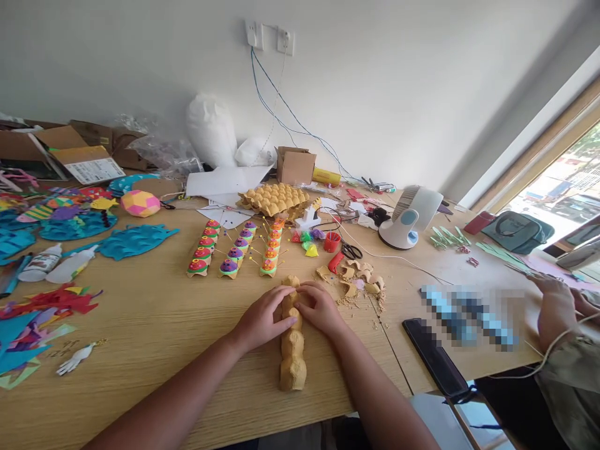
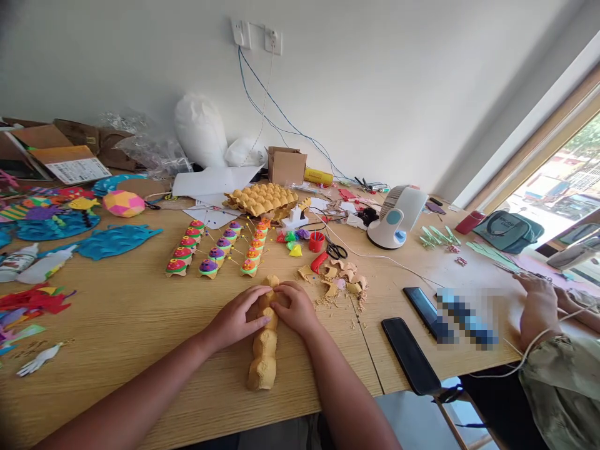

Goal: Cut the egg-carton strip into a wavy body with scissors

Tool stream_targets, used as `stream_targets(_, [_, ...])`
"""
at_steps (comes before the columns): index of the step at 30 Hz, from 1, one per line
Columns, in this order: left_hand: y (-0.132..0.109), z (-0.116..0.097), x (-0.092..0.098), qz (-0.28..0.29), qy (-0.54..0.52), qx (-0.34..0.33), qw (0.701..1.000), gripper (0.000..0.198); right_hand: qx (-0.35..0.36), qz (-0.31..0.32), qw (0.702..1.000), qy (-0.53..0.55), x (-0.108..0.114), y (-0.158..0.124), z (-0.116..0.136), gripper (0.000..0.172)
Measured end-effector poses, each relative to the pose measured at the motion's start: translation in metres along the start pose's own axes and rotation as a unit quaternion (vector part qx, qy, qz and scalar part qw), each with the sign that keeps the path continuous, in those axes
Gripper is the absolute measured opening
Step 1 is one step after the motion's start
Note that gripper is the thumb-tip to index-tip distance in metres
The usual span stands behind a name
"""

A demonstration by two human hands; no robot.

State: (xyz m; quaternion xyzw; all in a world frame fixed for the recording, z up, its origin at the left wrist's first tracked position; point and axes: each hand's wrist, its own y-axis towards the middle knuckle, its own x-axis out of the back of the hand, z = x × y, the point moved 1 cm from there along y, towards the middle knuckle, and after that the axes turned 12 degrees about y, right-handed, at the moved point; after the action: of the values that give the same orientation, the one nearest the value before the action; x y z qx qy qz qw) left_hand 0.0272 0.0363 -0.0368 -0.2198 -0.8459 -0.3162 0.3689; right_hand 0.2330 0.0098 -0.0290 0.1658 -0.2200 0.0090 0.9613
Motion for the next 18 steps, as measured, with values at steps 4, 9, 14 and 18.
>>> stream_targets(4, [0.0003, 0.0001, 0.0000, -0.001, -0.004, 0.001, 1.000, 0.058, 0.000, -0.006, 1.000, 0.000, -0.0003, -0.0006, -0.0003, 0.031])
stream_targets(9, [0.0001, 0.0011, -0.0002, -0.007, -0.010, 0.004, 1.000, 0.058, 0.013, -0.004, 1.000, -0.005, -0.0015, -0.0004, -0.0037, 0.031])
stream_targets(14, [-0.0006, 0.0020, 0.0009, -0.008, -0.012, 0.001, 1.000, 0.058, 0.010, 0.000, 1.000, 0.000, -0.0029, -0.0003, -0.0058, 0.031])
stream_targets(18, [-0.0006, 0.0029, 0.0013, -0.002, -0.009, 0.003, 1.000, 0.059, -0.001, -0.005, 1.000, 0.001, -0.0048, -0.0008, -0.0070, 0.032])
